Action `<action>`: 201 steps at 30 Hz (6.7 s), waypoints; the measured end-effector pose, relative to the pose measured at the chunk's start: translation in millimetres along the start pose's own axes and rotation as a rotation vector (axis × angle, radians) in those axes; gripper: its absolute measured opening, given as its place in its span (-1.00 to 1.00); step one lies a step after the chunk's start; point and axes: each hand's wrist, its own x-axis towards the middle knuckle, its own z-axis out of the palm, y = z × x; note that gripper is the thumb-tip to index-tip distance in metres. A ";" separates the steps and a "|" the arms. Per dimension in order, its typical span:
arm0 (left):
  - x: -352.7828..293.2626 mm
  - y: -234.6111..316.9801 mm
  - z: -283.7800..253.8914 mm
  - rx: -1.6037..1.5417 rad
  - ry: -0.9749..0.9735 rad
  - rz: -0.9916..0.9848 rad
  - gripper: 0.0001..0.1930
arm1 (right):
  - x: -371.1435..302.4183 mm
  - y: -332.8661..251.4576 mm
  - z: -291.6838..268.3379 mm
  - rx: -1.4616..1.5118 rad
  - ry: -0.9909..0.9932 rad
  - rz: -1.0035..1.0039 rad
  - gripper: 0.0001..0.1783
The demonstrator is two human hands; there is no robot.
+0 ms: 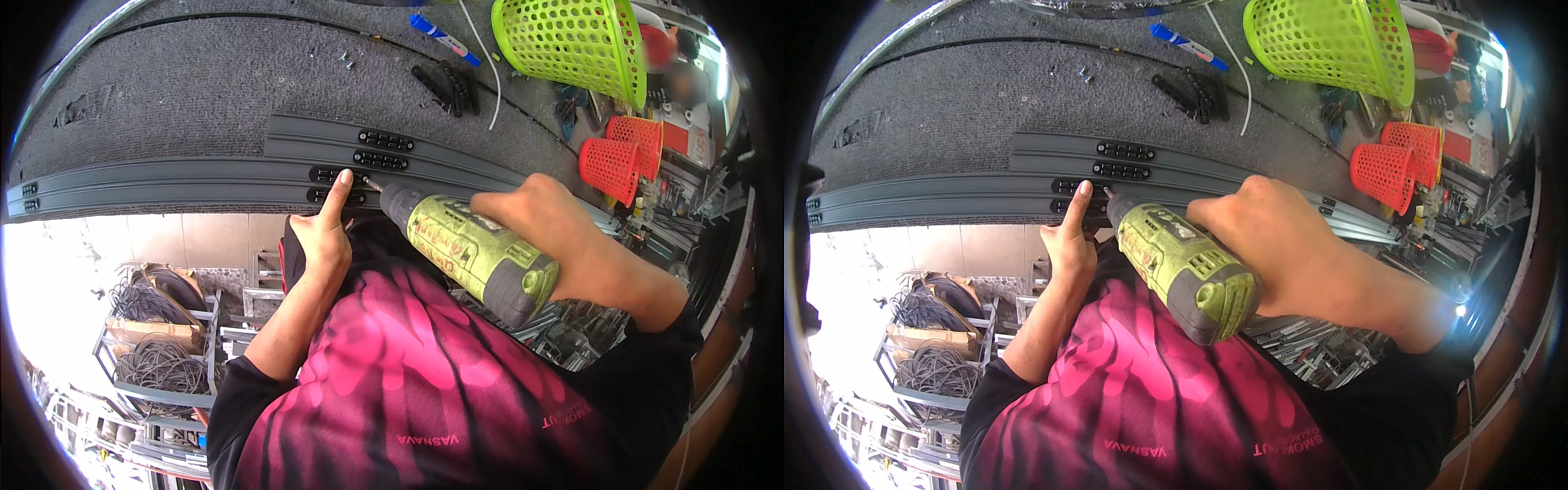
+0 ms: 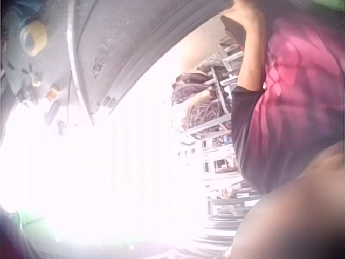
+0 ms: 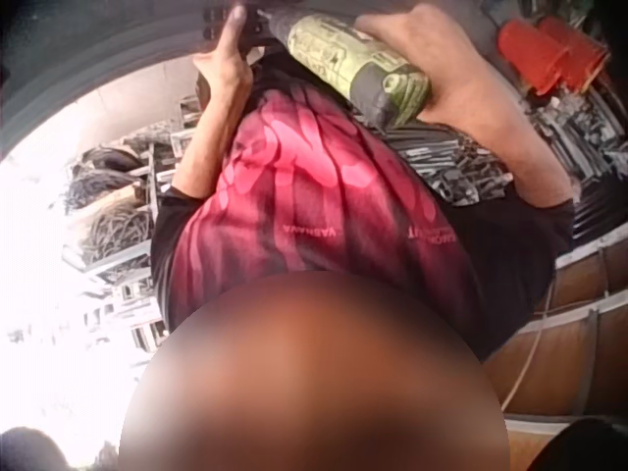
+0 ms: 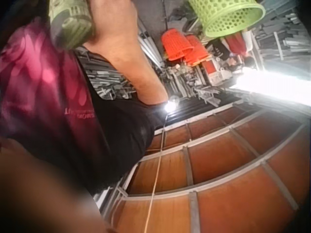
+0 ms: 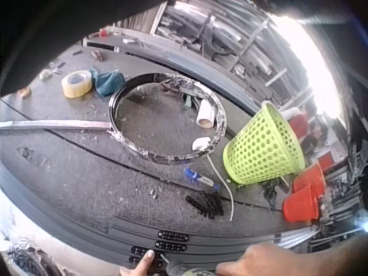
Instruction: The person aligns a black plastic bracket onto a long metal frame and uses a cordless drill to drive screws into the bracket. They repeatedly pick up screws, position the bracket, and fasten it to the frame on a workbench.
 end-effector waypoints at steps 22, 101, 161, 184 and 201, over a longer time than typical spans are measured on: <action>-11.4 11.3 -12.8 0.135 -0.059 -0.118 -0.47 | -84.9 34.1 53.2 0.467 0.406 -0.172 -0.56; -61.3 134.1 -2.7 -0.748 -0.704 0.007 -0.82 | -12.6 -2.0 186.9 0.445 1.029 -0.653 -0.84; -20.0 47.4 -41.4 0.532 -0.221 -0.015 -0.46 | 3.8 -12.8 43.2 0.440 0.150 -0.038 -0.41; -5.6 32.7 -42.3 0.457 -0.240 0.024 -0.58 | 43.8 -39.3 -11.9 -0.234 0.029 -0.381 -0.25; -13.0 57.9 -35.5 0.747 -0.212 0.086 -0.58 | 58.0 -76.6 -21.8 -0.489 0.058 -0.431 -0.19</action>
